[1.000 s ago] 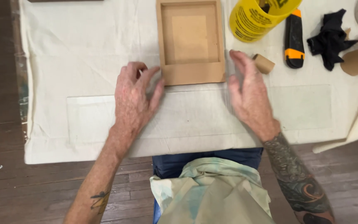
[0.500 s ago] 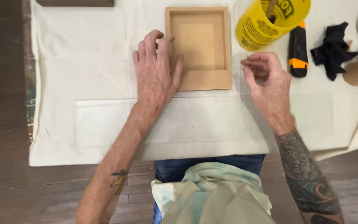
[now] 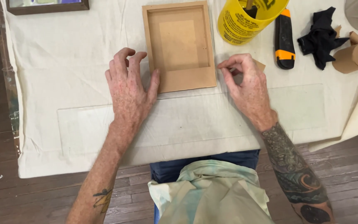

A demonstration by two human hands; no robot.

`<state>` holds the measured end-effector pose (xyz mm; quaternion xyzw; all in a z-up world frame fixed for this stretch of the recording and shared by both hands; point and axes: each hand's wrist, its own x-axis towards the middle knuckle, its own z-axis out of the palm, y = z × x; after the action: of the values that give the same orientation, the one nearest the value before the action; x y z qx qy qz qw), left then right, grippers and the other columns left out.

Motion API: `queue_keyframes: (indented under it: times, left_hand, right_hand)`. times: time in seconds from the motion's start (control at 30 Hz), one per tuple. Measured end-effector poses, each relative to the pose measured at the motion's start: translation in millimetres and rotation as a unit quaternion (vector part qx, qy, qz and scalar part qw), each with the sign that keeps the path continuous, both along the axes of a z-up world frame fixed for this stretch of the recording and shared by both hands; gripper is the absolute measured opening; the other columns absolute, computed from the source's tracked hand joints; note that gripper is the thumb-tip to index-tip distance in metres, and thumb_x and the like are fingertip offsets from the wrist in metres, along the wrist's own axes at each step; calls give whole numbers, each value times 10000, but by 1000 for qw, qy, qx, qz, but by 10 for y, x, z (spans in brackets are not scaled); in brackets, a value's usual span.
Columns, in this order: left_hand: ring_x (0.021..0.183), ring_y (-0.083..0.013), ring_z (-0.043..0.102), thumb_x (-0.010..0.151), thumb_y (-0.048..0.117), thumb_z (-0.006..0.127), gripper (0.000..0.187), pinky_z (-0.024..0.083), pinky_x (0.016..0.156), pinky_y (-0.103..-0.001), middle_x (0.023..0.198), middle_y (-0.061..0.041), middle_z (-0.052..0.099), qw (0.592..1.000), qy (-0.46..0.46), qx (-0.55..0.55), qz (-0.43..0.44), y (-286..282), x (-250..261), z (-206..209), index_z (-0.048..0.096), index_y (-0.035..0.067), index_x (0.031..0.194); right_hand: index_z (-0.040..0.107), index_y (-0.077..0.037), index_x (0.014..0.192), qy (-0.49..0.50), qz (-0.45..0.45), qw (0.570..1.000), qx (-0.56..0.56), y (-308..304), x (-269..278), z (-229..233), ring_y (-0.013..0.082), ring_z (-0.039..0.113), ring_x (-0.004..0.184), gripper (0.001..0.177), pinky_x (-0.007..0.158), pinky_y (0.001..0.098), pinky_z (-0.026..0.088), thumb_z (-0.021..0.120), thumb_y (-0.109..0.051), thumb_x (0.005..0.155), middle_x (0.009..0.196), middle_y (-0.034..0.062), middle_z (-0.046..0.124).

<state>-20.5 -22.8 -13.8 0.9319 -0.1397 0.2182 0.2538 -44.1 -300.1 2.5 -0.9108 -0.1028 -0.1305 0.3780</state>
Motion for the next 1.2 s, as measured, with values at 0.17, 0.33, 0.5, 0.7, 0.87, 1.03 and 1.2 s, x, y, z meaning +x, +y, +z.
queue_keyframes:
  times: [0.17, 0.33, 0.5, 0.7, 0.87, 1.03, 1.2]
  left_hand:
    - [982, -251, 530, 973, 301, 745, 399, 417, 790, -410, 1246, -69, 461, 1000, 0, 1, -4, 9, -7, -6, 582, 130, 1294]
    - [970, -247, 537, 991, 311, 722, 377, 417, 794, -411, 1242, -72, 468, 1000, 12, 0, 5, 33, -40, -15, 585, 125, 1289]
    - [967, -240, 536, 1038, 329, 665, 303, 406, 792, -406, 1230, -66, 474, 1000, 5, 20, 12, 76, -15, -43, 603, 124, 1251]
    - [1030, -217, 519, 1106, 359, 531, 285, 380, 852, -392, 1206, -60, 506, 995, 11, 91, 32, 27, -70, -57, 697, 128, 1104]
    - [1133, -254, 513, 1122, 401, 479, 368, 344, 902, -423, 1225, -75, 512, 990, -60, 126, 13, 33, -44, -141, 706, 119, 1056]
    - [1056, -237, 508, 1108, 369, 505, 326, 351, 890, -415, 1199, -59, 523, 995, -27, 96, 21, 95, -38, -58, 732, 142, 1052]
    - [1005, -269, 538, 1058, 269, 551, 246, 394, 798, -437, 1216, -90, 523, 998, -23, 34, 43, 56, 144, -25, 662, 109, 1209]
  right_hand:
    - [560, -97, 1094, 6, -13, 1000, 5, 34, -4, 101, 237, 741, 883, 169, 820, 351, 546, 695, -24, 1026, 1041, 54, 790]
    - [548, -86, 1080, 27, -15, 999, 37, 76, -3, 63, 233, 738, 852, 173, 809, 360, 552, 688, -6, 1017, 1017, 78, 784]
    - [537, -88, 1087, 24, -20, 999, 41, 73, -29, 87, 230, 741, 838, 174, 808, 345, 549, 678, -12, 1021, 1014, 69, 781]
    - [535, -92, 1063, 22, -19, 999, 35, 91, -36, 34, 235, 744, 833, 186, 804, 354, 558, 686, 2, 1006, 997, 70, 780]
    - [551, -76, 1054, 14, -18, 999, 33, 145, 10, 126, 248, 747, 860, 172, 793, 368, 579, 683, 24, 1007, 1011, 93, 781]
    - [537, -86, 1100, 21, -40, 998, 52, 95, -29, 96, 236, 743, 891, 188, 803, 347, 583, 683, 6, 1025, 1034, 87, 764]
    - [569, 2, 1144, 1, -10, 999, 48, 211, 98, 173, 290, 731, 917, 92, 777, 365, 622, 611, -4, 1063, 1074, 169, 719]
